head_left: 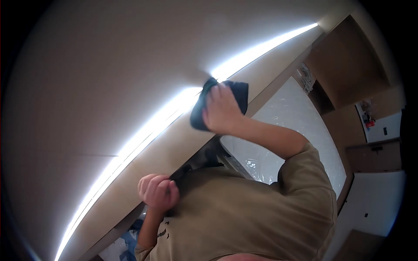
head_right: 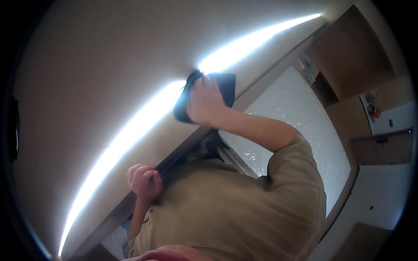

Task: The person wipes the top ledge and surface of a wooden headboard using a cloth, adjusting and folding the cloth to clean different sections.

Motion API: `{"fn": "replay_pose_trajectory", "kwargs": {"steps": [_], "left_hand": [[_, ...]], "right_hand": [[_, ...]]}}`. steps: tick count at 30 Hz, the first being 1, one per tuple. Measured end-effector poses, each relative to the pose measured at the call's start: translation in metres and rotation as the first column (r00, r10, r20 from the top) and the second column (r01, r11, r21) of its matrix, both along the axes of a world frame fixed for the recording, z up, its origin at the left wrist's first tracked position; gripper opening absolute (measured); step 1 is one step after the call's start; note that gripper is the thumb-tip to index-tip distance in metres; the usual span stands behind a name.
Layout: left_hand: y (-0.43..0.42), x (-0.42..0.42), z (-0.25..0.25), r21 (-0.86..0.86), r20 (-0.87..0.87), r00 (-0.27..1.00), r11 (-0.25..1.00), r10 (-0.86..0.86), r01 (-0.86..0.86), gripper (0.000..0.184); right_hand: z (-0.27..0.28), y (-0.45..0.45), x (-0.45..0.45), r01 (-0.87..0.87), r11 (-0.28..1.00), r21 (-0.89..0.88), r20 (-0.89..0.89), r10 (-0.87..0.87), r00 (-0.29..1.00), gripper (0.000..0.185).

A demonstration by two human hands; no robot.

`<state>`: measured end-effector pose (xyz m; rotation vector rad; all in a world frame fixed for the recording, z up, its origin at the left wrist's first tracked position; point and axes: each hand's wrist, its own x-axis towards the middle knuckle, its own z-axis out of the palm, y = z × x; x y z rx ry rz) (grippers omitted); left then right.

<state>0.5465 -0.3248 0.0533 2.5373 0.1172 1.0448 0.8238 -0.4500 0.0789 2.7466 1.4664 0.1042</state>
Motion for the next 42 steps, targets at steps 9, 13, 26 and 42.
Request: {"fn": "replay_pose_trajectory", "kwargs": {"steps": [9,13,26,42], "left_hand": [[0.005,-0.004,-0.007,-0.063,0.050,0.994,0.993,-0.097,0.100,0.009],[-0.006,0.011,0.002,-0.134,0.103,0.991,0.986,-0.088,0.102,0.010],[-0.049,0.098,-0.009,-0.003,0.110,0.993,0.999,0.040,-0.040,0.014],[-0.017,0.019,-0.003,-0.041,0.298,0.911,0.950,-0.284,0.309,0.020]], "right_hand": [[-0.021,0.047,-0.107,-0.609,0.704,0.366,-0.054,0.669,0.742,0.056],[-0.015,0.043,-0.058,-0.636,0.655,0.408,-0.260,0.751,0.607,0.058],[-0.010,-0.120,0.275,-0.580,0.792,0.191,-0.061,0.600,0.798,0.035],[-0.002,0.049,-0.032,-0.846,0.489,0.213,-0.197,0.870,0.453,0.067]]}}
